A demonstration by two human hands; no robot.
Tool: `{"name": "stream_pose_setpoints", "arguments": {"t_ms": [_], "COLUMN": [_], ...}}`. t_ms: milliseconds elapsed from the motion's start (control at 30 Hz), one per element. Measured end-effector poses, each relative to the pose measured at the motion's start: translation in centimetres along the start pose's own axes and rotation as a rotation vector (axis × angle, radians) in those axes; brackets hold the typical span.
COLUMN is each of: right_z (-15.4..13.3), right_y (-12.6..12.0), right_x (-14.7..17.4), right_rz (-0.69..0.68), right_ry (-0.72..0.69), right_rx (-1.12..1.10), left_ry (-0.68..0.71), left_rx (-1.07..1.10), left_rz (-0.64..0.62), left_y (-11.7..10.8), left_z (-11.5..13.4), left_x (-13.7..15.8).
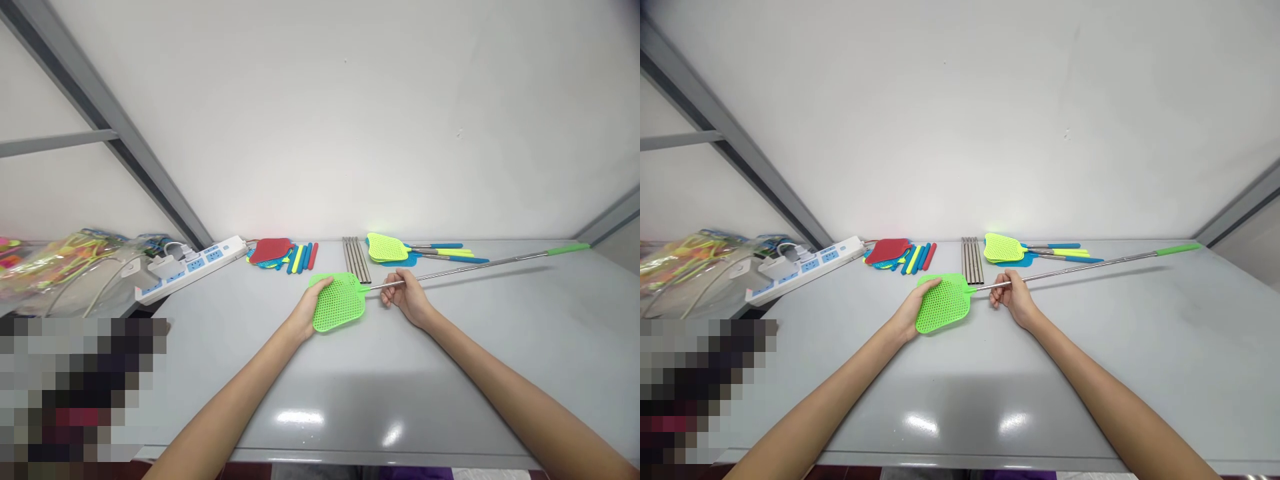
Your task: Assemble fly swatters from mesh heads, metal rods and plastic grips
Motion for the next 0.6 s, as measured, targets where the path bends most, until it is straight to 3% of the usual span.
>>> {"name": "stream_pose_setpoints", "arguments": {"t_ms": [133,367,600], "right_z": [0.0,0.0,-0.8], "right_y": [-0.1,-0.3,-0.8], "right_x": [0.0,-0.1,-0.4], "right_rz": [0.014,0.015,0.053], "right_ry": [0.01,0.022,-0.05], "right_rx": [0.0,-0.006,-0.004], "left_ry": [0.048,0.016,0.007], "left_rx": [-0.033,-0.109,-0.146], "left_rz": [0.032,-0.129,-0.175], "left_y": [-0.3,0.2,0.6], "left_z": [-0.1,0.1,0.4], "left_x": [-0.1,0.5,1.0]}}
Point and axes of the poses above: each hand's wrist, its own x-axis away from the middle knuckle, its own y-axis out of the palm, z = x × y, the point moved 2 cm from there along -x, towards the middle knuckle, and after that the axes turned 7 degrees about -y, right-handed, at the moved point
